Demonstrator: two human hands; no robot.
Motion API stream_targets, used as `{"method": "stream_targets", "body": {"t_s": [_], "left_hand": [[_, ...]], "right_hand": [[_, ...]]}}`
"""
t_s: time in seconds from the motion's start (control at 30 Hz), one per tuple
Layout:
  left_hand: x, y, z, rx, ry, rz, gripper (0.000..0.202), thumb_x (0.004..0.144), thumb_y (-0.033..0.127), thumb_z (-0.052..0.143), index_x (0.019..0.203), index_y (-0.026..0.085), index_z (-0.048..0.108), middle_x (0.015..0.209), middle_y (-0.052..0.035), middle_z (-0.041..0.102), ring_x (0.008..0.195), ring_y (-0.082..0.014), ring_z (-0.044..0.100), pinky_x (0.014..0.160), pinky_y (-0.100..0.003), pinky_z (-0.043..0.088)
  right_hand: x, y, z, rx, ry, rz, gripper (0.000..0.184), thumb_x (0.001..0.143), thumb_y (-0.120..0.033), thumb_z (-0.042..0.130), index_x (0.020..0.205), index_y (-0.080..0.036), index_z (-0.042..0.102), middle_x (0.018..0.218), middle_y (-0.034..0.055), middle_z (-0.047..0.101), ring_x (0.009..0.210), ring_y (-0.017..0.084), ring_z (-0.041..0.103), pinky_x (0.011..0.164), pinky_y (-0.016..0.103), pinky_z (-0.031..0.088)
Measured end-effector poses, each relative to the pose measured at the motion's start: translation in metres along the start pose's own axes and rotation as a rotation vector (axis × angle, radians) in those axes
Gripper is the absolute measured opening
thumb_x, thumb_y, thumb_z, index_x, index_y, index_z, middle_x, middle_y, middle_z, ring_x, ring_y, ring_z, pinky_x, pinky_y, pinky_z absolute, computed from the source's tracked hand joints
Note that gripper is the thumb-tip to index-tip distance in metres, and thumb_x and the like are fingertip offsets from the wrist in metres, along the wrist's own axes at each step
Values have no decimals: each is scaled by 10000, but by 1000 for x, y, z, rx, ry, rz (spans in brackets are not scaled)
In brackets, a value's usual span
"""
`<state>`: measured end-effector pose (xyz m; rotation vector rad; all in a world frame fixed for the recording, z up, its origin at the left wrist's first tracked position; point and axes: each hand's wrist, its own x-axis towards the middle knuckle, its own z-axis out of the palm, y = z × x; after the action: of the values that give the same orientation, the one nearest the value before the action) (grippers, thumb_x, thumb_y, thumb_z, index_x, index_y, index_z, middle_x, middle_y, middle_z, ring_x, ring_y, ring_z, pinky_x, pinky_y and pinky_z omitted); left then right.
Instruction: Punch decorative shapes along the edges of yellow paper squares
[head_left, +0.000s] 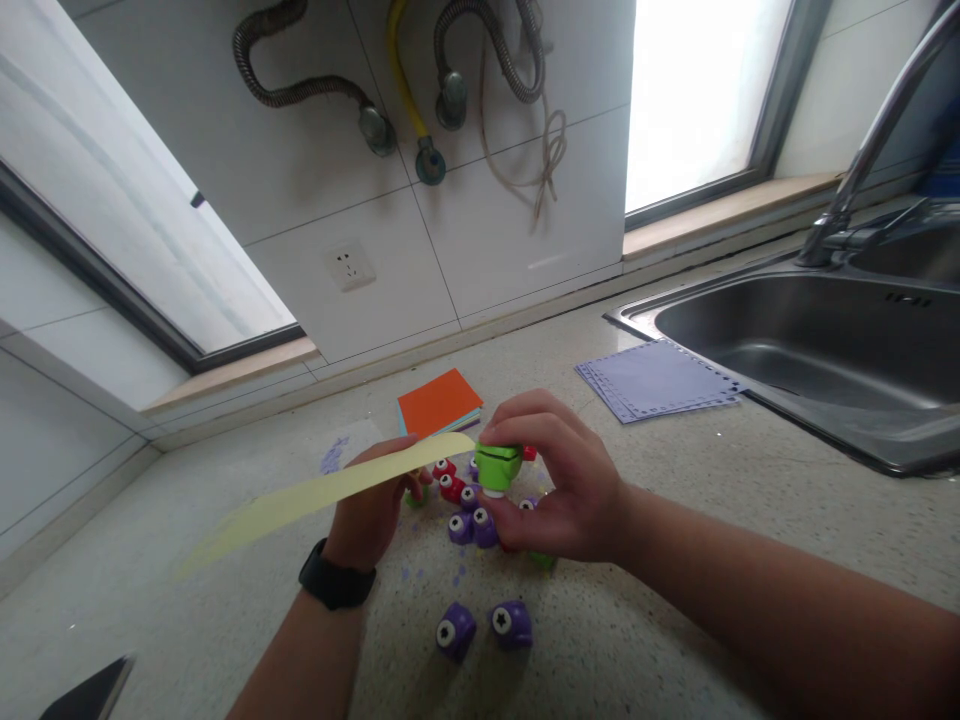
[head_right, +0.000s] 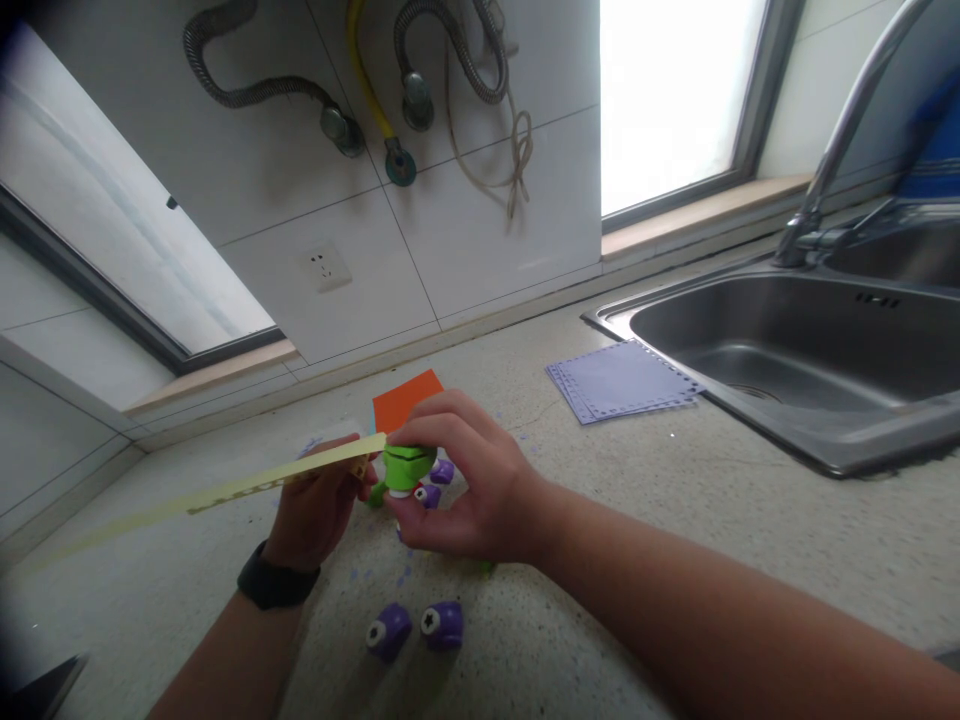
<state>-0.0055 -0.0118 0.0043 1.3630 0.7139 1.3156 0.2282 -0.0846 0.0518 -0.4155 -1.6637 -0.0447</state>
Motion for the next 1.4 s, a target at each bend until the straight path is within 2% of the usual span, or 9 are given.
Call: {"method": "stream_targets", "body": {"t_s": [0.5, 0.7, 0.97, 1.13, 1.4], "left_hand": [[2, 0, -2, 73, 7, 21, 239, 804, 299, 800, 1016, 193, 772, 832, -66, 769, 618, -149, 657, 506, -248, 495], [2, 2, 1, 23, -6, 7, 210, 805, 324, 809, 967, 194, 781, 705, -42, 737, 550, -132, 630, 497, -234, 485], [2, -1, -1, 15, -4, 2, 190, 819, 309, 802, 970, 195, 789, 725, -47, 748, 556, -133, 635, 502, -235, 494], [2, 1, 0, 28, 21, 6, 228, 782, 304, 825, 974, 189, 785, 763, -59, 766, 567, -141, 649, 494, -240, 500], [2, -1, 2, 20, 16, -2, 215, 798, 320, 816, 960, 181, 792, 734, -59, 754, 560, -137, 642, 494, -237, 498]], "right_hand": [[0, 0, -2, -17, -10, 8, 422, 769, -159, 728, 1164, -204, 587, 992, 82, 622, 889, 211, 627, 747, 367, 582], [-1, 1, -1, -12, -6, 20, 415, 769, -157, 732, 1157, -195, 591, 992, 82, 617, 888, 214, 623, 745, 370, 576], [0, 1, 0, -15, 13, 20, 401, 777, -161, 721, 1153, -211, 588, 970, 66, 619, 871, 208, 627, 737, 364, 574], [1, 0, 0, -29, 18, 19, 418, 773, -160, 718, 1162, -229, 581, 961, 57, 618, 866, 211, 629, 724, 363, 574], [0, 2, 0, -25, 20, 30, 405, 781, -161, 718, 1158, -220, 582, 964, 63, 612, 873, 212, 625, 734, 366, 573]]}}
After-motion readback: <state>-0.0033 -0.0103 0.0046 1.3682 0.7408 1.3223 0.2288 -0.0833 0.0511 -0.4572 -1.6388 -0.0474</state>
